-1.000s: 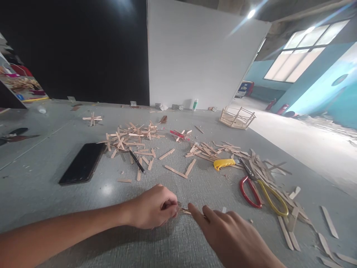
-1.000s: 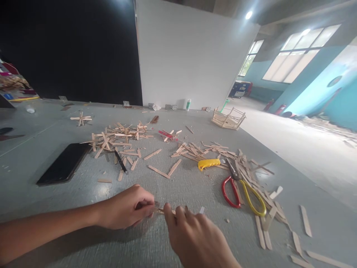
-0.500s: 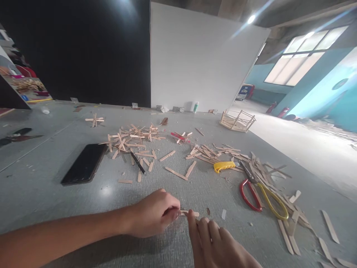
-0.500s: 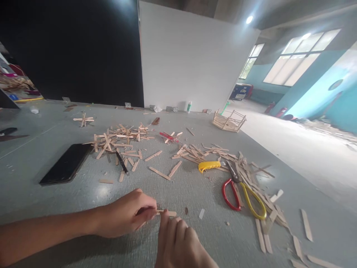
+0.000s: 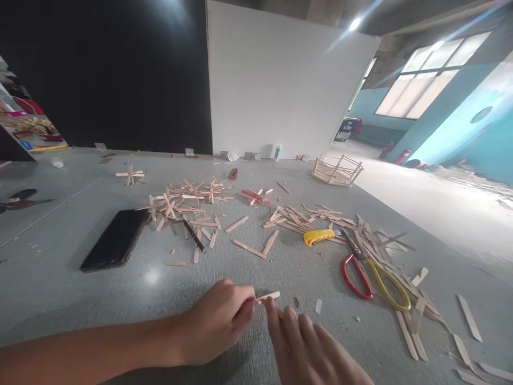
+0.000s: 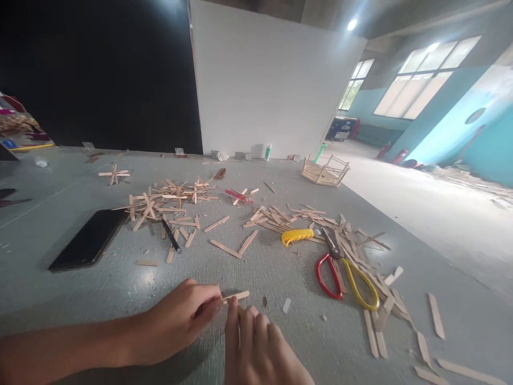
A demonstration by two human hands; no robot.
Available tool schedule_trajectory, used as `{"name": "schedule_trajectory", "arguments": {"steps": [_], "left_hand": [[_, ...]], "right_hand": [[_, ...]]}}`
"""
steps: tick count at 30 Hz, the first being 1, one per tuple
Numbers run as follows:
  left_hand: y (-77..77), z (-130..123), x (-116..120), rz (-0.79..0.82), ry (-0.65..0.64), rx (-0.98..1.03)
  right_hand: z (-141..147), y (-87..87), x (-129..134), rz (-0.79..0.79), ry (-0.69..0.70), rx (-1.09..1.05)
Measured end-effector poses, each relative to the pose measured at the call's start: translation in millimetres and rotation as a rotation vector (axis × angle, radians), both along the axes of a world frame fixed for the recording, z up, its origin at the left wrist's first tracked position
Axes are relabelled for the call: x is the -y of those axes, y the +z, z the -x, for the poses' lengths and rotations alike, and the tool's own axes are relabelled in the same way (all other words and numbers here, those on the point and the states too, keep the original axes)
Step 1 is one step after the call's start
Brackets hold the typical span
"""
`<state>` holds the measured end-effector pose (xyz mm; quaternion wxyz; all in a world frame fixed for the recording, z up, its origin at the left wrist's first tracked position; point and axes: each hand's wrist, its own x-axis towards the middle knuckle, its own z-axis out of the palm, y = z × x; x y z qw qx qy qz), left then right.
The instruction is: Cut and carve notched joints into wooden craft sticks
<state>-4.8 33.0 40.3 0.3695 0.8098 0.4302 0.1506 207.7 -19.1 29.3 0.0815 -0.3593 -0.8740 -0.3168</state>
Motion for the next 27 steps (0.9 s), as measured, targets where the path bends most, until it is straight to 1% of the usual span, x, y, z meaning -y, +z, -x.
{"name": "schedule_trajectory", "arguments": {"steps": [4,7,9,11,15,18,20,21,22,24,26,27], "left_hand": [[-8.2,3.3,-1.0,-0.071,0.021,-0.013],[-12.6,4.6,0.2,-0.164,0.02,-0.055],[-13.7,5.4,-1.4,-0.189,0.046,-0.065],[-14.6,7.1,-6.3,-0.179,0.105,-0.061],[-19.3,13.2,-20.2,-0.184,0.272,-0.062],[-18.0,14.5,-24.4,-0.17,0.301,-0.033],[-7.6,12.9,-21.4,-0.155,0.298,0.001],[1.2,11.9,-18.2,-0.139,0.298,0.027],[12.2,11.2,-13.9,-0.115,0.295,0.055],[37.7,11.1,-2.9,0.025,0.283,0.189],[62.1,12.9,9.5,0.056,0.284,0.247],[72.0,14.1,15.3,0.065,0.276,0.259]], "right_hand": [[-18.7,4.1,-18.2,0.273,0.068,-0.167],[-27.4,2.1,-27.1,0.484,0.029,-0.279],[-30.8,-1.2,-30.6,0.595,0.004,-0.336],[-34.2,-5.1,-31.8,0.639,-0.015,-0.394],[-42.0,-10.6,-28.6,0.635,-0.034,-0.446],[-45.0,-13.4,-28.9,0.617,-0.017,-0.487],[-45.1,-15.9,-33.0,0.56,-0.02,-0.521],[-45.0,-17.3,-35.7,0.537,-0.015,-0.528],[-44.9,-18.7,-38.4,0.524,-0.009,-0.53],[-45.2,-20.7,-42.7,0.507,-0.008,-0.526],[-46.1,-21.5,-44.4,0.51,-0.03,-0.497],[-46.7,-21.7,-44.4,0.508,-0.041,-0.477]]}}
